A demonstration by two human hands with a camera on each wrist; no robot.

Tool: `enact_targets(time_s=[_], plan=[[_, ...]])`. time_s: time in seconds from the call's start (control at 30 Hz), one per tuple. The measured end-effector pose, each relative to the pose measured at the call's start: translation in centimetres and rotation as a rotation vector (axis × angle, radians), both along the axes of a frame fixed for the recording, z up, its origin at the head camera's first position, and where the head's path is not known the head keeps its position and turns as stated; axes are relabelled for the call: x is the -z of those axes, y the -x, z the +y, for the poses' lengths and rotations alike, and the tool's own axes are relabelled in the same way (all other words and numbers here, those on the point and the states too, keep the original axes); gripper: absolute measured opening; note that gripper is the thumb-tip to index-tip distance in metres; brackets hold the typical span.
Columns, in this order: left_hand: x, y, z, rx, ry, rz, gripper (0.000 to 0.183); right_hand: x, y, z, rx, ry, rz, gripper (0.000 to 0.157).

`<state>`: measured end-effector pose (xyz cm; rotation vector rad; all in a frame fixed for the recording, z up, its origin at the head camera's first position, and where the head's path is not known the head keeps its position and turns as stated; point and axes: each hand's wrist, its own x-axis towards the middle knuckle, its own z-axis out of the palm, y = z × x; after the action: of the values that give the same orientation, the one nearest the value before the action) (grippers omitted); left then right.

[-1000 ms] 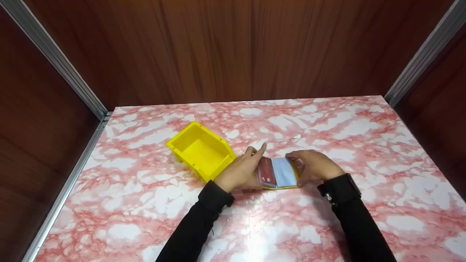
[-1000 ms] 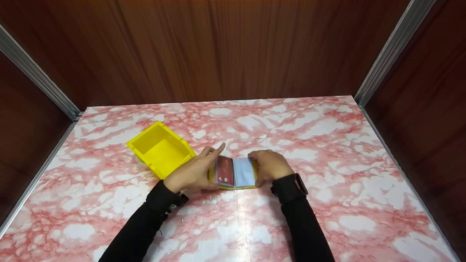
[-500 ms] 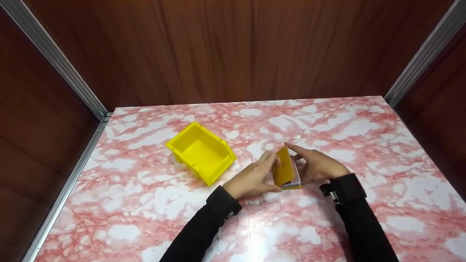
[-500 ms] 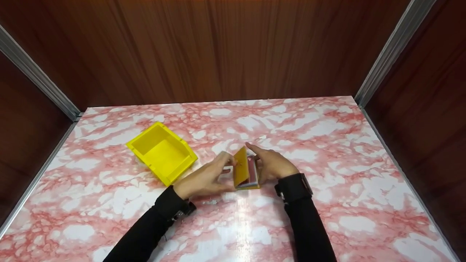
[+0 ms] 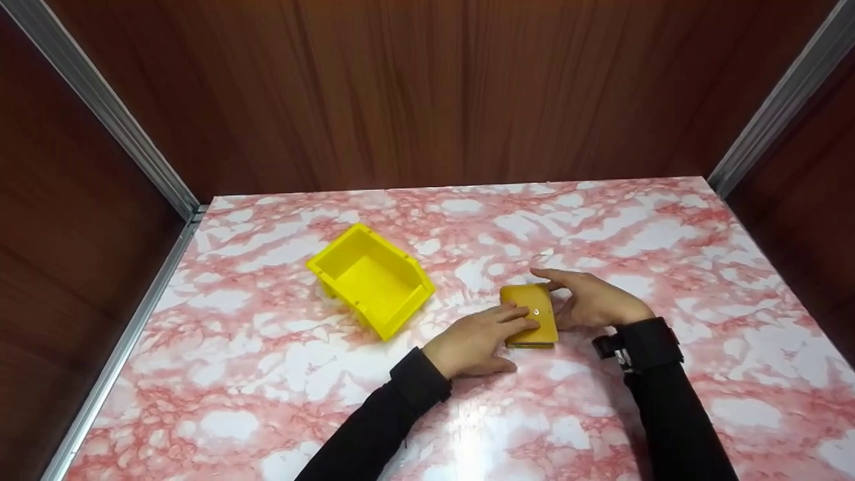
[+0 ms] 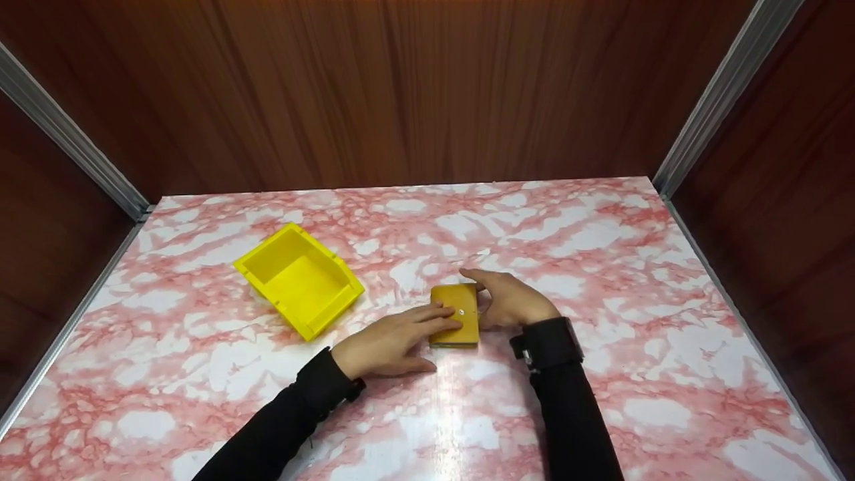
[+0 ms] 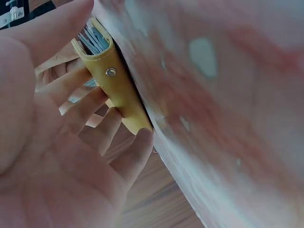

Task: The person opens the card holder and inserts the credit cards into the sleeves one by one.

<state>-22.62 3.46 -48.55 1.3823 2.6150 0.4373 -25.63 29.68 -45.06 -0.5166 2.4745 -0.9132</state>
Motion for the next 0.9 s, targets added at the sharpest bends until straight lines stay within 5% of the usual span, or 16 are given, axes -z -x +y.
enact_targets(time_s=[0.23, 0.47, 0.63, 0.77, 0.9], plan=[[-0.2, -0.2, 0.4, 0.01, 0.086, 0.079, 0.066, -0.3, -0.1, 0.2, 0.026, -0.029, 0.03, 0.09], [-0.2, 0.0, 0.5, 0.005, 0.139, 0.097, 0.065, -1.0, 0.0, 0.7, 0.16, -0.146, 0.237, 0.056], [-0.2, 0.0, 0.4, 0.002, 0.151, 0.098, 0.065, -0.7, 0.1, 1.5, 0.2, -0.21, 0.161, 0.033], [-0.3, -0.2, 0.4, 0.003, 0.149, 0.098, 0.065, -0.4, 0.2, 1.7, 0.174, -0.124, 0.11, 0.019], [-0.2, -0.2, 0.3, 0.012, 0.13, 0.112, 0.065, -0.6, 0.3, 1.4, 0.218, -0.022, 0.083, 0.026]])
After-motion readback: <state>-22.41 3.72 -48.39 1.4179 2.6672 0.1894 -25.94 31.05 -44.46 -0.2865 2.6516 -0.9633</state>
